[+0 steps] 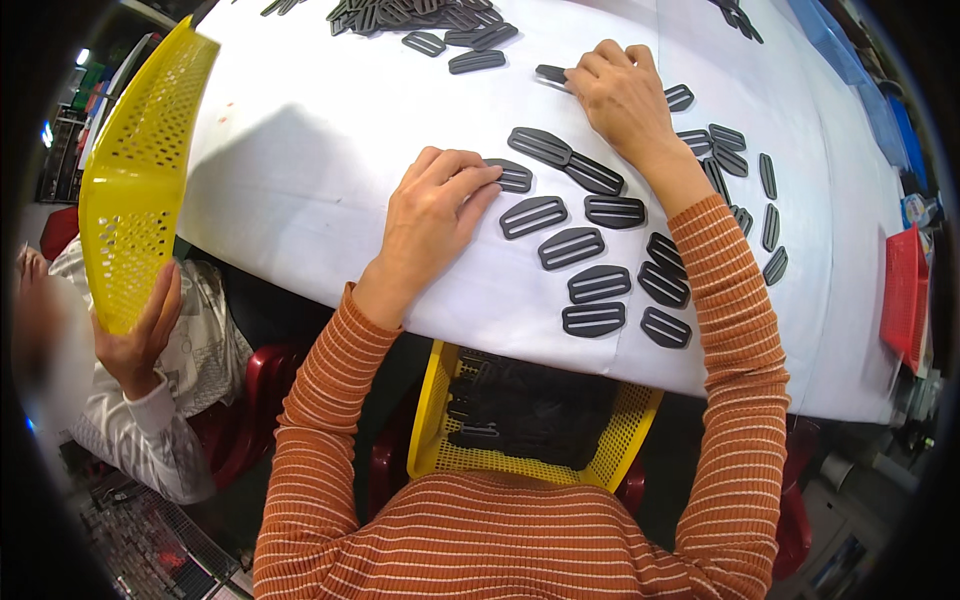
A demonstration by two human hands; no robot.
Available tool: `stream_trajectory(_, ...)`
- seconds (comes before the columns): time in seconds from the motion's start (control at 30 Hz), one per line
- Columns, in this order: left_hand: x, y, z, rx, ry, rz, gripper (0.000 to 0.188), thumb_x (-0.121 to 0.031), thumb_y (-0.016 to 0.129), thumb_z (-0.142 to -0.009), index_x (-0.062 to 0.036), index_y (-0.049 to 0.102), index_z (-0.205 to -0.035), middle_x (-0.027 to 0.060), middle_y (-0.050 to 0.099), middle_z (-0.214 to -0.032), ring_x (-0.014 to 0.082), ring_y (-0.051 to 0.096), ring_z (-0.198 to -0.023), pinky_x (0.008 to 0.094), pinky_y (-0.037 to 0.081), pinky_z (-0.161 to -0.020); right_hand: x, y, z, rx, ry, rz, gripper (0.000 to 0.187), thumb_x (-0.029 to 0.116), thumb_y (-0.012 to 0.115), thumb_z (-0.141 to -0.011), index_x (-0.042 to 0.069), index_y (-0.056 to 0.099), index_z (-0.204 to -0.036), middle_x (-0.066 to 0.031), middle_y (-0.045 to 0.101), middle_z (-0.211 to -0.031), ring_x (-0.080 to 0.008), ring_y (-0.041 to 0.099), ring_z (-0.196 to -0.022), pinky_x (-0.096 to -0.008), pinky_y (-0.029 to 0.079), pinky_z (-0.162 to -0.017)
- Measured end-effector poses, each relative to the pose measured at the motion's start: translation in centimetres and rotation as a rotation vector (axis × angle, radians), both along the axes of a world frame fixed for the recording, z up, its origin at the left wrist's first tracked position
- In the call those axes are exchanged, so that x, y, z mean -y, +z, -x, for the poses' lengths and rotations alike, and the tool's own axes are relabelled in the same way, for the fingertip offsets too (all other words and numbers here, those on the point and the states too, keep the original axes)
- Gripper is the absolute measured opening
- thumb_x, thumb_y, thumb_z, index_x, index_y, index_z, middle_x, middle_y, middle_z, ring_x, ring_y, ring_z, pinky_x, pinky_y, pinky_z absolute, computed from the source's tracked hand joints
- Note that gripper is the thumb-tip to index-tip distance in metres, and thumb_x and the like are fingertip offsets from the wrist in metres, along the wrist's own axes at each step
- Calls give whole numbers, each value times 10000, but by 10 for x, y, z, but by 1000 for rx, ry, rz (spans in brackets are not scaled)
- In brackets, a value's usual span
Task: The person repeatedly picks up small black plastic clips from a white table surface and places them into a yellow basket below. The person handles the clips one at a time or in small groups, moving them from the table into the basket throughout the clip.
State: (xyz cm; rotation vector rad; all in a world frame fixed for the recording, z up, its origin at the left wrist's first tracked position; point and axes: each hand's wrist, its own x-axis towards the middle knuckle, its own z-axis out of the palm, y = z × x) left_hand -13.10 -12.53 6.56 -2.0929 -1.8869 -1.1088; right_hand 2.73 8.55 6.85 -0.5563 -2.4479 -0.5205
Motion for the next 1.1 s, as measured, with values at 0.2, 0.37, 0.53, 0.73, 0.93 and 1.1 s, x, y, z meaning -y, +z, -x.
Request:
stream_trajectory(0.2,5,1,3,-8,7,-52,173,10,715,-805,-28,734,-973,78,678,-961,238,613,-877,342,511,-772,3,22,2,-105,-43,752,219,291,627,-906,153,774,-990,-94,725,-970,-299,673,-916,-419,503,-829)
stream_trajectory(0.37,8,6,-2,22,50,-132,172,16,699,-814,-31,724,-978,81,673,-984,247,615,-898,344,519,-780,-32,39,-32,-174,-184,622,263,300,663,-906,80,770,-1006,-112,719,-949,-261,665,-818,-373,500,-760)
stream_trajectory(0.53,-10,-6,1,78,32,-44,175,29,675,-835,-27,724,-994,86,673,-1000,245,618,-917,336,527,-776,-29,4,-20,96,-145,232,275,327,680,-877,69,769,-910,-86,713,-879,-259,662,-792,-416,479,-769)
stream_trajectory(0.73,-10,-5,2,86,35,-3,197,43,663,-842,-23,728,-1016,113,678,-1017,253,629,-945,337,532,-786,-38,16,-16,43,-61,548,250,355,697,-859,123,779,-901,-58,722,-795,-275,682,-763,-422,502,-778)
stream_trajectory(0.93,-11,-6,4,82,30,-14,199,42,655,-848,-24,726,-1022,115,679,-1021,252,631,-946,334,533,-786,0,13,-48,71,-86,534,242,308,707,-850,106,776,-964,-49,678,-936,-243,632,-876,-369,493,-797)
stream_trajectory(1.1,-9,-2,5,39,37,2,208,41,642,-858,-28,725,-1036,115,674,-1029,249,637,-948,325,536,-795,30,3,-65,-78,8,469,196,252,747,-822,119,784,-961,-23,675,-955,-226,616,-897,-368,513,-761)
